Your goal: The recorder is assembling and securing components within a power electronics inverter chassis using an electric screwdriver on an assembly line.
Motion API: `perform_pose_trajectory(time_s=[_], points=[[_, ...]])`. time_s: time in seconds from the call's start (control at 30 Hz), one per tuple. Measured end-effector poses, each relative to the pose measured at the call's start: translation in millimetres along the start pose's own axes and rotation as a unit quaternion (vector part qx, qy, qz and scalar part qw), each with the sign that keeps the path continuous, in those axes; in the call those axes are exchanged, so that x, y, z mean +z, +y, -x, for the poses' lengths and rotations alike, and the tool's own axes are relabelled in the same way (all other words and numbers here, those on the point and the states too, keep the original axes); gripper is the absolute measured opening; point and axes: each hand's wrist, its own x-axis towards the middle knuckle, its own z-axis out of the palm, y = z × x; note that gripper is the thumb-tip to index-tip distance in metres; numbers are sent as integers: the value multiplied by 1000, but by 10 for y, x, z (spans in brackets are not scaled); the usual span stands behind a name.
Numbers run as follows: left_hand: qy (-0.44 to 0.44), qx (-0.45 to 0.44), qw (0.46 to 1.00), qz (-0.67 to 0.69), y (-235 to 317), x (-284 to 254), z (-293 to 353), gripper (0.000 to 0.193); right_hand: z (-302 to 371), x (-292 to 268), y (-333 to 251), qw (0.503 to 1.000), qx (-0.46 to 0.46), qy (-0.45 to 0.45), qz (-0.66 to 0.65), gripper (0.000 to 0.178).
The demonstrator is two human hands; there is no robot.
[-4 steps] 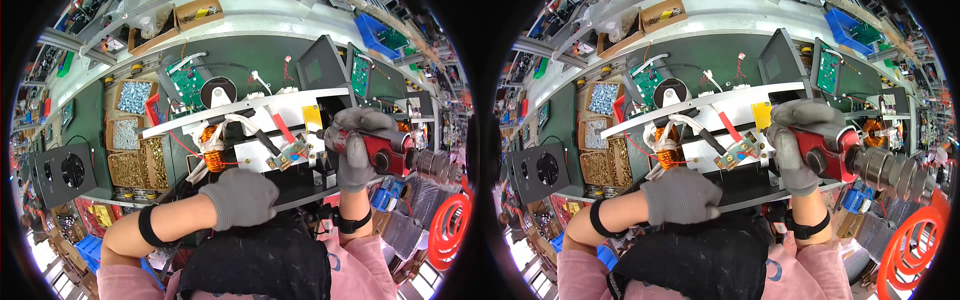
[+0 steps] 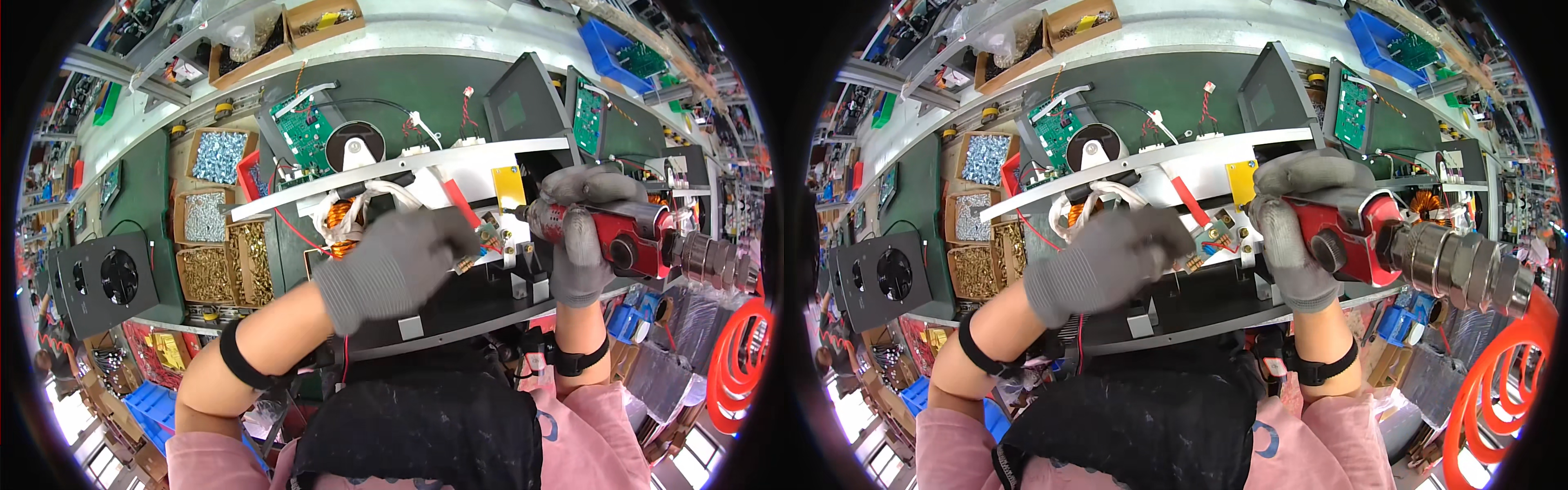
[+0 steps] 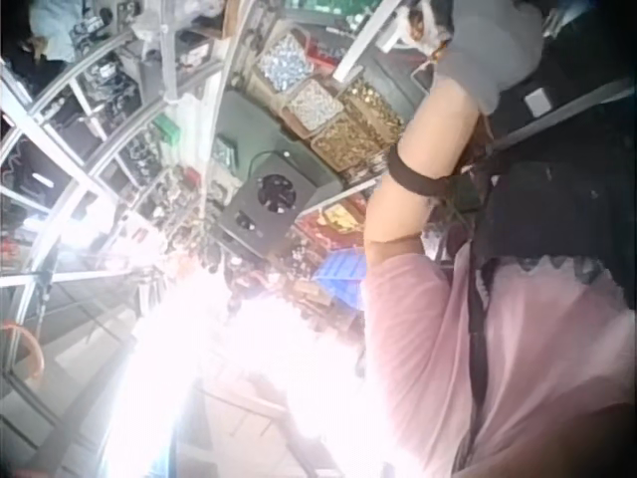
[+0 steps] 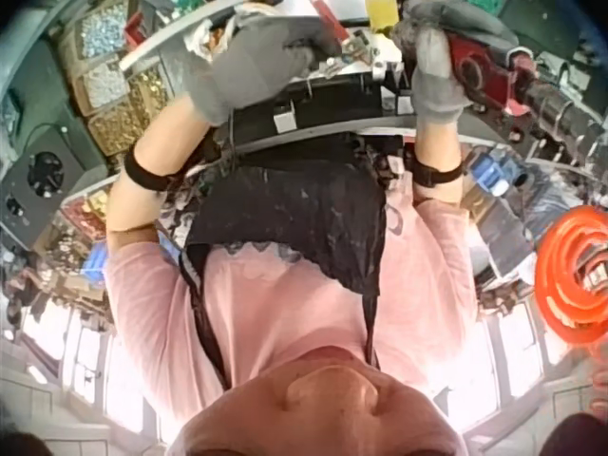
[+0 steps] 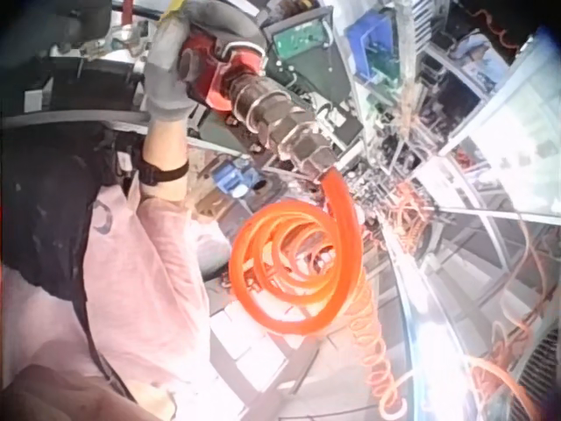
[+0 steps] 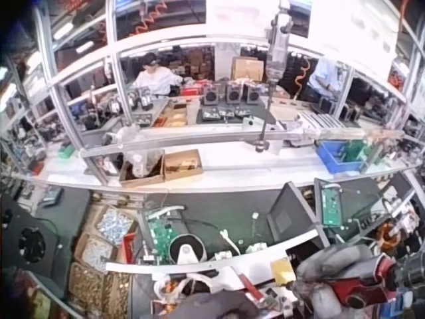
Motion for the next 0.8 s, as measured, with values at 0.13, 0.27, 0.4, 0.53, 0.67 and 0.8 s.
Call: perform_pose_trajectory(time_s=[0.13,0.27,0.4,0.53,0.67,0.8], points=[[38,-97,916,388,106,-76,-157,25,2,-94,29,998,-42,-13,44,26],[75,-139,884,439,223,-110,-228,30,-35,-113,-131,997,69,5,12,37],[68,-199,879,427,130,-77,-344,33,25,-75,-358,996,44,47,-64,44],[83,-216,847,479,181,15,-446,30,-222,-91,-521,985,-155,-22,-74,45],[70,-213,843,489,152,62,-510,24,-245,-50,-539,981,-161,-27,-100,45],[50,-184,853,486,126,48,-475,28,-218,17,-494,986,-141,10,-89,45]])
